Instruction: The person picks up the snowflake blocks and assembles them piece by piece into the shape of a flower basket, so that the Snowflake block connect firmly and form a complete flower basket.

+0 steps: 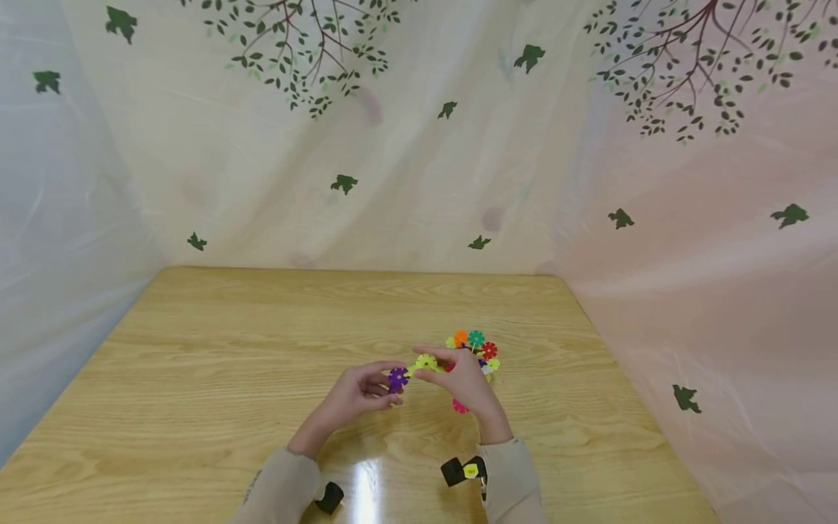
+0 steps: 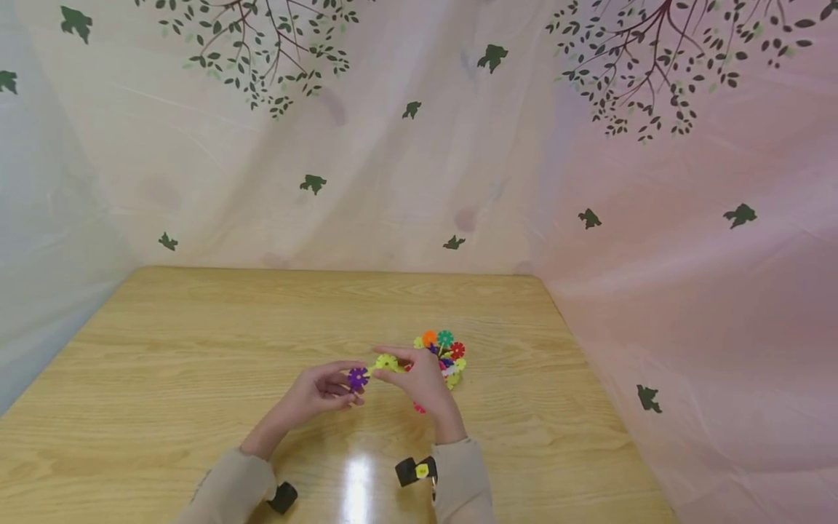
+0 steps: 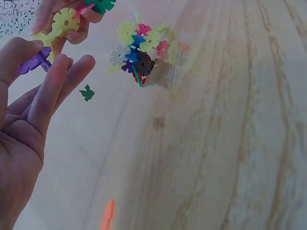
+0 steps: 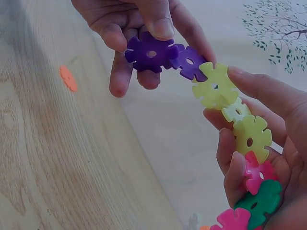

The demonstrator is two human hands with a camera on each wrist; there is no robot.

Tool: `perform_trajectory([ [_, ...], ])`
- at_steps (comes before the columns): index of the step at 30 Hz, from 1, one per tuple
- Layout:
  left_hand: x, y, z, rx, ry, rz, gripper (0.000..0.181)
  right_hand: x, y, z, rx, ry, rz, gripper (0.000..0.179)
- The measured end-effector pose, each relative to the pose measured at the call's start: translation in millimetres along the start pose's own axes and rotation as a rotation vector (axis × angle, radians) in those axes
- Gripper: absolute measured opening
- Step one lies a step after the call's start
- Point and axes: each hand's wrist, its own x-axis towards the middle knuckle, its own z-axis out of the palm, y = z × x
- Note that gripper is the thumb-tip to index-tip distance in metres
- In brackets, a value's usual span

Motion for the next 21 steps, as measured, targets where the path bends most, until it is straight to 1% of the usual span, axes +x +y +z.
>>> perform_trajectory([
  [5,0.8,-2.4,0.1,0.006,0.003,-0.005,0.05,0.8,2.7,0.8,0.001,0.007,0.007,0.042],
  [12,0.9,-3.8,0.6,0.015,0.018,0.007,0.049,1.1,3.9,2.8,0.018,0.022,0.013,0.041],
  [16,0.3,-1.0,0.0,-0.004,0.003,0.004,0.05,1.0,3.4,2.1,0.013,0.008,-0.011,0.042],
  [21,-0.7,2.8,-1.2,-0.047,-0.021,-0.002,0.051,-0.3,1.0,-1.6,-0.038,-0.032,-0.05,0.042],
])
